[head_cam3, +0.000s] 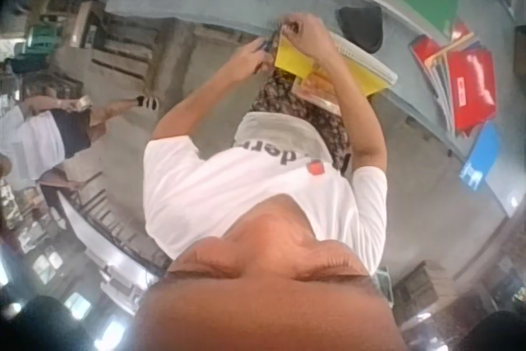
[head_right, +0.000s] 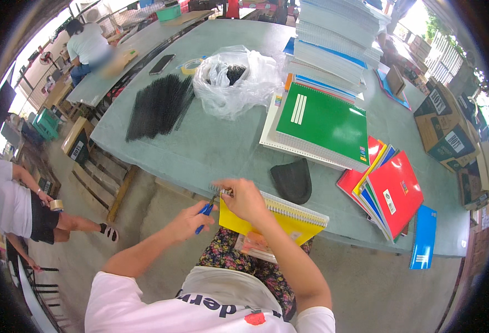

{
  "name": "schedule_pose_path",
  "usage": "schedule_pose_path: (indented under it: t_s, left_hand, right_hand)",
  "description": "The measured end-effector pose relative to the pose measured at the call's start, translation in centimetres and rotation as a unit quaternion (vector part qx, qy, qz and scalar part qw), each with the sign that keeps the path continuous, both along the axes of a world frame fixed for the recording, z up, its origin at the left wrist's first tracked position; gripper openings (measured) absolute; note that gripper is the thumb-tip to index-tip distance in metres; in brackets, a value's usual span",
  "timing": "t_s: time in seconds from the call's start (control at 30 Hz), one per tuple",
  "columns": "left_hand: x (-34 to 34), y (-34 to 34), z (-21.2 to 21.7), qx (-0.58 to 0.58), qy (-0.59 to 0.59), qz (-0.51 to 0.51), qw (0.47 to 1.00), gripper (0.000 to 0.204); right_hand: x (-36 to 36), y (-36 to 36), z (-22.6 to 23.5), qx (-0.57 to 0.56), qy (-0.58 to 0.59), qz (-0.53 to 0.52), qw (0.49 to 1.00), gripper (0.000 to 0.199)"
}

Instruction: The person binds spiral notebooks by hand, inserting metal coils through the punched holes and using pliers to trim and secure the ends.

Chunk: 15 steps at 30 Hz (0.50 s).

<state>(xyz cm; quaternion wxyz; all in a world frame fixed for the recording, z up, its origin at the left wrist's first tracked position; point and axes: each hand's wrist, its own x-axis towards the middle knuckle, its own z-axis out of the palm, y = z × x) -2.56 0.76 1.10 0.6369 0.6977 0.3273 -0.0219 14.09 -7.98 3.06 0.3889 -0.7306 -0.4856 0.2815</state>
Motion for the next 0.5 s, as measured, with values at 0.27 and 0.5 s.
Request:
schedule_pose_path:
  t_s: [0.27,0.5]
  left_hand:
    - [1.4,1.1,2.1,0.158,0.043,-0.094,0.982,0.035]
    - [1.3,1.3,3.1,0.122,0.105,-0.105,0.981,0.039]
  right_hand:
    - [0.0,-0.8,-1.8,0.104,-0.114,0.057,0.986,0.034]
    - [-0.3,-0.6,-1.7,0.095,-0.107,0.078,0.987,0.036]
